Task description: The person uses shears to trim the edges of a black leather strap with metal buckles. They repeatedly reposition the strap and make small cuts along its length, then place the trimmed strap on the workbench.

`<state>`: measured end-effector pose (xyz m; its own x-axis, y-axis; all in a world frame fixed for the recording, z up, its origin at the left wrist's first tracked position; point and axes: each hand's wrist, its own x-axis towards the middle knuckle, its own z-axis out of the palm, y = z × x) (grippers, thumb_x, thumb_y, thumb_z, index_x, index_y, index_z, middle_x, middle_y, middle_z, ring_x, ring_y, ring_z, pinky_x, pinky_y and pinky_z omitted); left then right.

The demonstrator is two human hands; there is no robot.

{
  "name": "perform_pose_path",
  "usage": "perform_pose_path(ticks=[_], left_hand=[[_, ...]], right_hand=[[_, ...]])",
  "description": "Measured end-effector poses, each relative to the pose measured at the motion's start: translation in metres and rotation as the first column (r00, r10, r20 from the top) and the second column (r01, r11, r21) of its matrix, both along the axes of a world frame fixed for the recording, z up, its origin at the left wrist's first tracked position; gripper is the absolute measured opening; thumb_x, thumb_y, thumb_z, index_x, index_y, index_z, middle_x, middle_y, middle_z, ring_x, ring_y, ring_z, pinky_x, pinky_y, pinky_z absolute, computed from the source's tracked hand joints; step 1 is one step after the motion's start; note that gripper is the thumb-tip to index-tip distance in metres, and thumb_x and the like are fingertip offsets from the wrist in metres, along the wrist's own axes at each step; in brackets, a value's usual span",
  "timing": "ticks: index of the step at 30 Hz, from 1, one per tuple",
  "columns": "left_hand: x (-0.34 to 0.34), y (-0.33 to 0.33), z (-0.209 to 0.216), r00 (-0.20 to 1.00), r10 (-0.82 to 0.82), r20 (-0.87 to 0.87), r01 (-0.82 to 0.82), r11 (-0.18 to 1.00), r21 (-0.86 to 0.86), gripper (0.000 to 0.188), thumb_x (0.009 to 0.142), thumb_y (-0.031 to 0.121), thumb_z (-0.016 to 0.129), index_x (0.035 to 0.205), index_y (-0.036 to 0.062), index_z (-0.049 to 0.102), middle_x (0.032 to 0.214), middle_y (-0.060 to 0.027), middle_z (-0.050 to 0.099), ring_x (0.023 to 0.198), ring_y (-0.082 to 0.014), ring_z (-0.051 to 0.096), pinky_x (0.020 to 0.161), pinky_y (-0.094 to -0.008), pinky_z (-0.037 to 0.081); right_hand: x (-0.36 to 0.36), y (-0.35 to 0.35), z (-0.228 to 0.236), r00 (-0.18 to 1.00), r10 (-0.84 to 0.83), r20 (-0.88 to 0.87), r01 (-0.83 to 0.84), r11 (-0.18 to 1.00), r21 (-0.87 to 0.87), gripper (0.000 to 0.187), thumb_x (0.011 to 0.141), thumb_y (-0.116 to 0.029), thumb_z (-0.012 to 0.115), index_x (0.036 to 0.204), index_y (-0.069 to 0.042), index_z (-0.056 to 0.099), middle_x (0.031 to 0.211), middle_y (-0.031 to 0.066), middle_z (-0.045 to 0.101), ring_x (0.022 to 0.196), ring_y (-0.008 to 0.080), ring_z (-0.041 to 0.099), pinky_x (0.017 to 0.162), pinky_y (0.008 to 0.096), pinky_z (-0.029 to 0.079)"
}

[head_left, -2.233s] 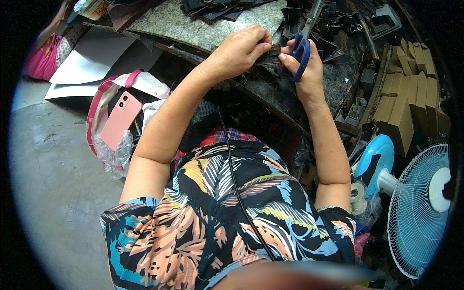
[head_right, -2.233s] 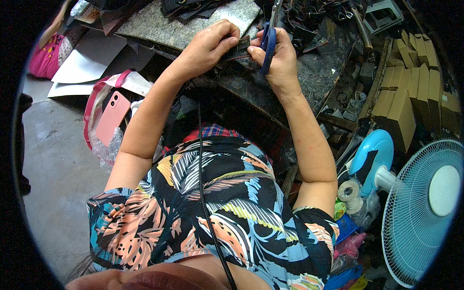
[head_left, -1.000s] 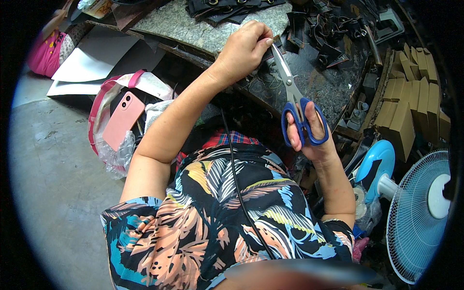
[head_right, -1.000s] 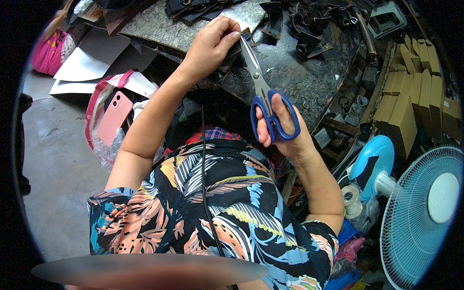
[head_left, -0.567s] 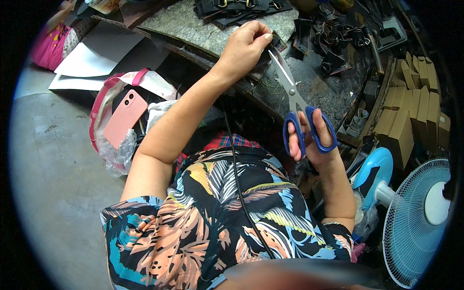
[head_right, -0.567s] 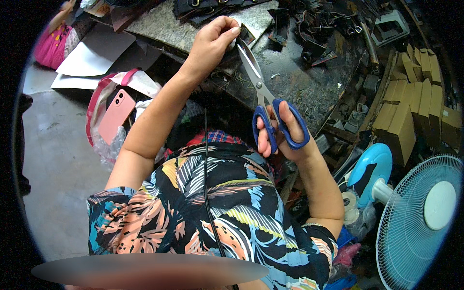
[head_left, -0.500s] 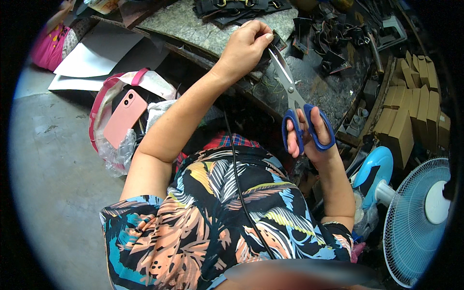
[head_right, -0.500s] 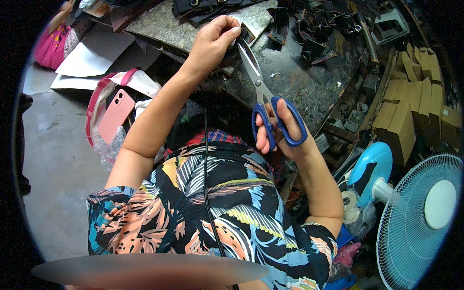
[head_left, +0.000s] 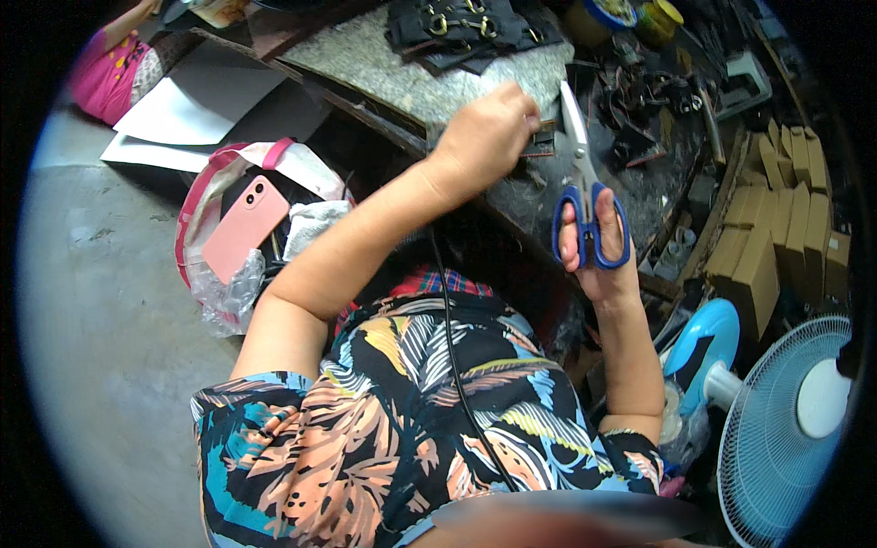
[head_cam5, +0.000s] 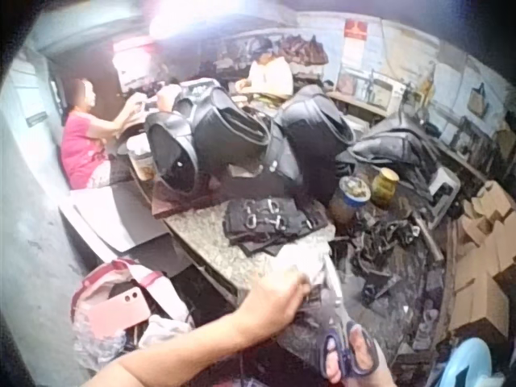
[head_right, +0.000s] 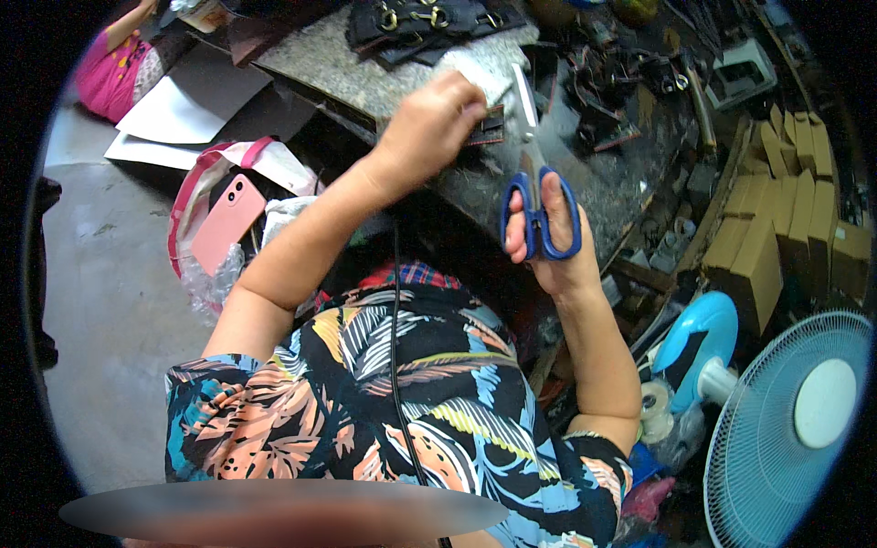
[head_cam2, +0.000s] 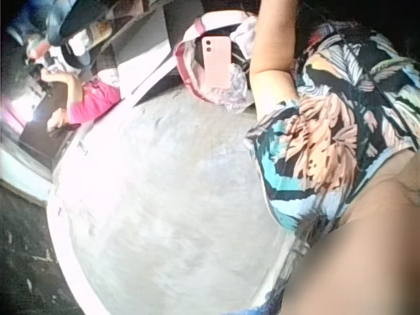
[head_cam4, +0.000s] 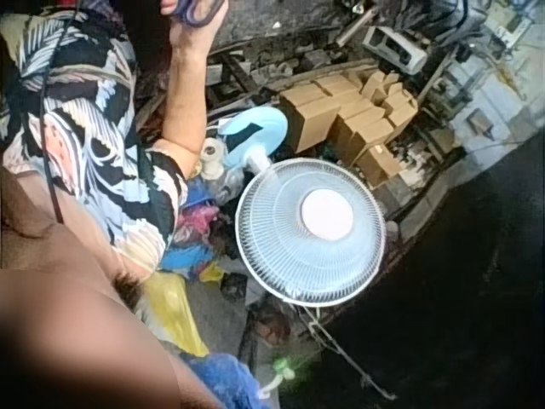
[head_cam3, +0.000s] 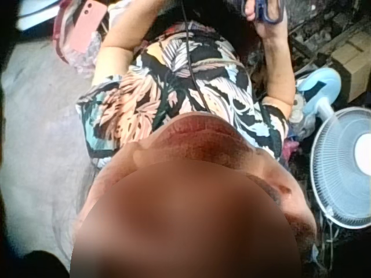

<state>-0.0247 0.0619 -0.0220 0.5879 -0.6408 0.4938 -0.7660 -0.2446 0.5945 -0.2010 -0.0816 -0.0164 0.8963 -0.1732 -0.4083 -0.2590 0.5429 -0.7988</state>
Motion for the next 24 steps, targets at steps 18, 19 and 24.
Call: perform_pose_path(ticks=[18,19,24], left_hand=[[0.084,-0.002,0.036,0.755,0.164,0.635,-0.154,0.985,-0.072,0.033,0.083,0.021,0.076,0.11,0.0082,0.064,0.11,-0.0112,0.063,0.098,-0.0345,0.059,0.085,-0.0442,0.049],[0.093,-0.007,0.033,0.717,0.165,0.677,-0.199,0.98,-0.027,0.044,0.08,0.022,0.078,0.119,0.0105,0.062,0.118,-0.0119,0.061,0.106,-0.032,0.058,0.092,-0.0436,0.046],[0.124,-0.012,0.025,0.765,-0.05,0.642,-0.209,0.924,0.32,0.058,0.086,0.036,0.068,0.134,0.0063,0.056,0.137,-0.013,0.049,0.125,-0.0315,0.044,0.107,-0.0452,0.034]], right_hand=[[0.011,-0.012,-0.024,0.888,-0.13,0.441,0.308,0.881,-0.36,0.052,0.097,-0.052,0.059,0.101,0.0,0.054,0.071,0.011,0.065,0.06,0.0147,0.064,0.056,0.0231,0.052],[0.011,-0.012,-0.024,0.887,-0.129,0.444,0.305,0.885,-0.353,0.053,0.097,-0.052,0.059,0.101,0.0,0.054,0.072,0.0112,0.066,0.06,0.0146,0.064,0.056,0.0231,0.052],[0.011,-0.011,-0.024,0.874,-0.157,0.46,0.348,0.863,-0.366,0.052,0.098,-0.053,0.058,0.101,0.0,0.055,0.073,0.0115,0.066,0.06,0.0133,0.064,0.056,0.0224,0.052]])
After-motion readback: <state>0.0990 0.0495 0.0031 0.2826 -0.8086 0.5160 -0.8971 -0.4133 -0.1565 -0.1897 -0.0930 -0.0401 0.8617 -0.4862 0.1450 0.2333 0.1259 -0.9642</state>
